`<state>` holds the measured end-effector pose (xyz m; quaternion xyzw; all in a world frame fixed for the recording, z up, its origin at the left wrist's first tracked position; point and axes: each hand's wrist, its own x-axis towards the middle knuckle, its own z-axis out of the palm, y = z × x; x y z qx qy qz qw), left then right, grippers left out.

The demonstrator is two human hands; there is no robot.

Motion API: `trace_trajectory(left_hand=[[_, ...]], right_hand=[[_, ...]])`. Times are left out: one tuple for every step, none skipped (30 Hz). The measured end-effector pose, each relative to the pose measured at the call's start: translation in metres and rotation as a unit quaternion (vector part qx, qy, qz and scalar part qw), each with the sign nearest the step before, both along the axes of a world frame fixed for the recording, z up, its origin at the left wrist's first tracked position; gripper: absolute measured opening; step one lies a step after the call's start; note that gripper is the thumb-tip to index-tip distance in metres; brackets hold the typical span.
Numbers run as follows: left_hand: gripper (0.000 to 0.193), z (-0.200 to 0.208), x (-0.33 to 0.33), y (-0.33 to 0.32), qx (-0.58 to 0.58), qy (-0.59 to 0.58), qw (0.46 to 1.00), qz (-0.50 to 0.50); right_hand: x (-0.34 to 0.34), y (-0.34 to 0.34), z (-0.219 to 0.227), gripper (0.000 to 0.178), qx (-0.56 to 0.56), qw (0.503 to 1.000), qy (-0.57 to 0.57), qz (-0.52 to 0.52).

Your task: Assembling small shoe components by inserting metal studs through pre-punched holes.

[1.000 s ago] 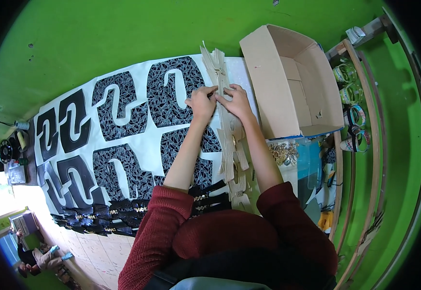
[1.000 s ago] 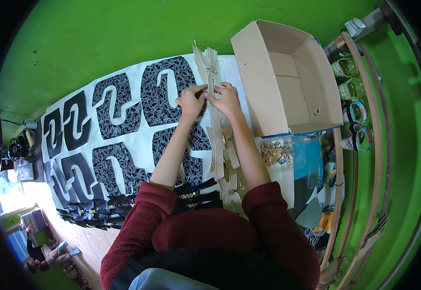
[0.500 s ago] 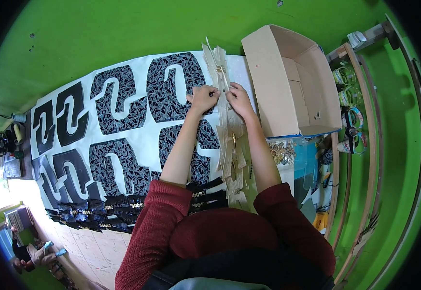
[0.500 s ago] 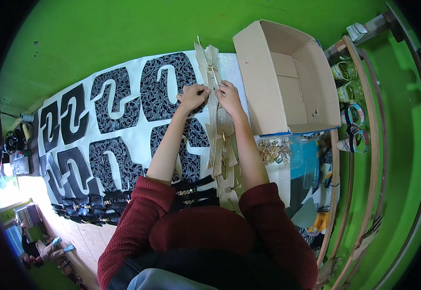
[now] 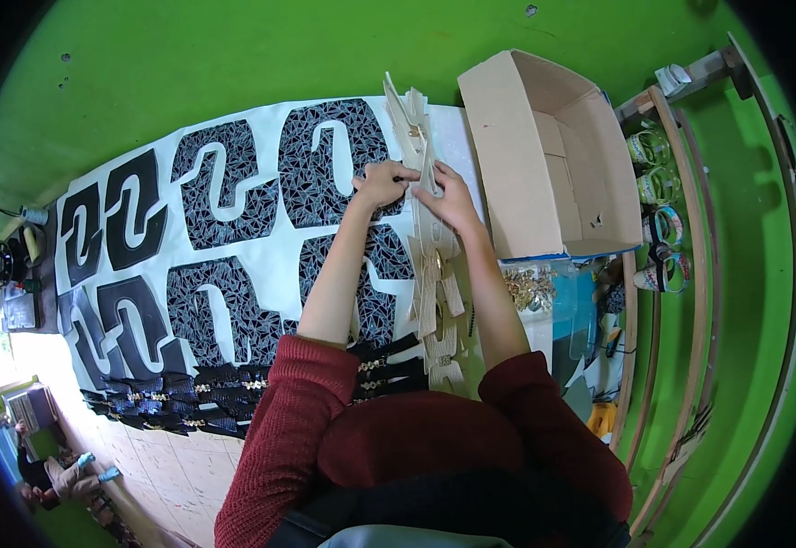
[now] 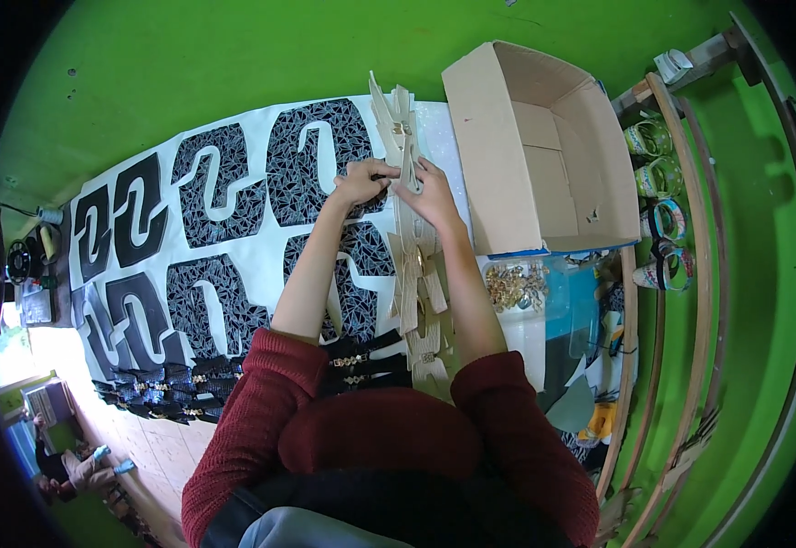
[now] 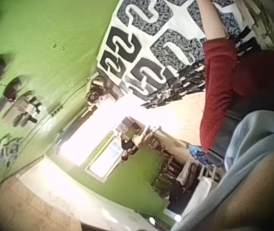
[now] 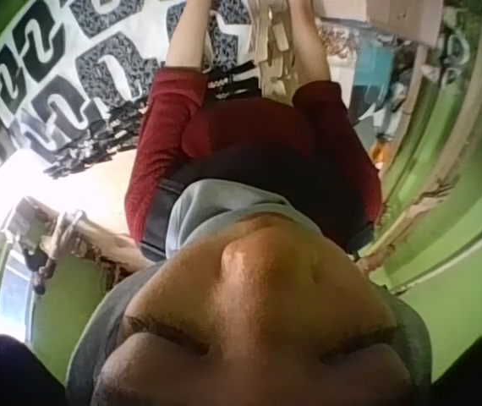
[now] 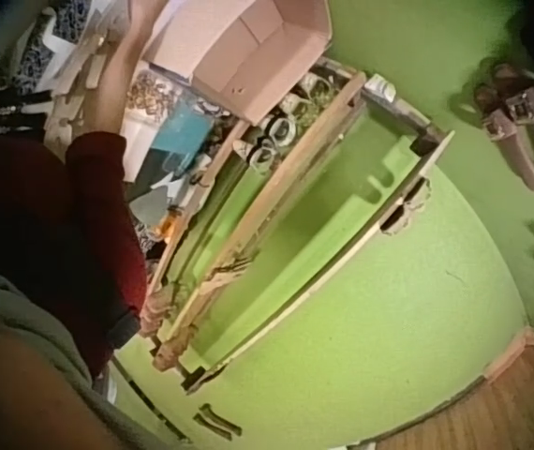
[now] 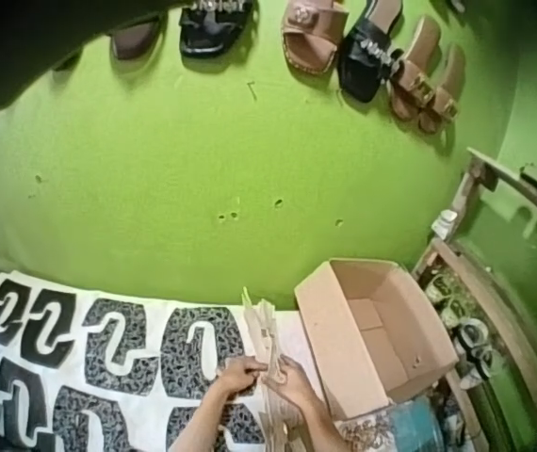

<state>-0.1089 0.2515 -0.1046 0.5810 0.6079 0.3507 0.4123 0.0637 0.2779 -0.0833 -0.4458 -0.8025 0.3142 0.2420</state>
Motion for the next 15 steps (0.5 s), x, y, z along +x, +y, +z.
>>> trace_trajectory(left_hand=[[0.022, -0.006, -0.004, -0.001, 0.006, -0.05, 0.999, -0.014], [0.022, -0.013, -0.007, -0.004, 0.005, -0.049, 0.999, -0.008], [0.023, -0.012, -0.003, -0.004, 0.022, -0.032, 0.999, 0.015], [0.025, -0.012, -0.002, -0.004, 0.039, -0.016, 0.998, 0.04], [0.025, -0.012, 0.001, -0.007, 0.039, -0.016, 0.998, 0.042], [0.025, 0.003, 0.019, -0.007, 0.034, 0.051, 0.995, 0.083], [0.025, 0.009, 0.026, -0.012, 0.029, 0.122, 0.983, 0.137], [0.025, 0.015, 0.03, -0.015, 0.029, 0.121, 0.983, 0.134], [0.024, 0.017, 0.03, -0.018, 0.043, 0.133, 0.976, 0.166], [0.024, 0.018, 0.031, -0.02, 0.056, 0.144, 0.968, 0.197], [0.024, 0.019, 0.032, -0.022, 0.057, 0.143, 0.968, 0.199], [0.024, 0.019, 0.033, -0.023, 0.045, 0.139, 0.967, 0.209], [0.024, 0.019, 0.033, -0.024, 0.034, 0.135, 0.966, 0.218], [0.024, 0.019, 0.033, -0.025, 0.034, 0.134, 0.966, 0.22], [0.024, 0.019, 0.033, -0.025, 0.036, 0.131, 0.966, 0.222]], right_hand=[[-0.005, -0.004, 0.004, 0.043, 0.009, 0.999, -0.023, 0.021], [-0.012, -0.007, 0.006, 0.043, 0.008, 0.999, -0.021, 0.027], [-0.013, -0.007, 0.004, 0.045, 0.008, 0.999, -0.043, 0.004], [-0.014, -0.007, 0.004, 0.047, 0.008, 0.998, -0.064, -0.017], [-0.016, -0.007, 0.003, 0.047, 0.008, 0.998, -0.064, -0.015], [-0.003, -0.001, -0.004, 0.046, 0.018, 0.997, -0.059, -0.042], [-0.001, 0.001, -0.007, 0.045, 0.028, 0.997, -0.049, -0.055], [0.003, 0.004, -0.009, 0.045, 0.028, 0.997, -0.05, -0.058], [0.003, 0.006, -0.007, 0.044, -0.023, 0.998, 0.0, -0.052], [0.003, 0.007, -0.006, 0.044, -0.074, 0.995, 0.05, -0.048], [0.004, 0.008, -0.005, 0.044, -0.073, 0.995, 0.049, -0.046], [0.003, 0.008, -0.002, 0.044, -0.079, 0.996, 0.037, -0.034], [0.002, 0.008, 0.002, 0.044, -0.084, 0.996, 0.024, -0.023], [0.0, 0.006, 0.004, 0.044, -0.083, 0.996, 0.024, -0.021], [-0.001, 0.004, 0.005, 0.045, -0.075, 0.997, 0.019, -0.021]])
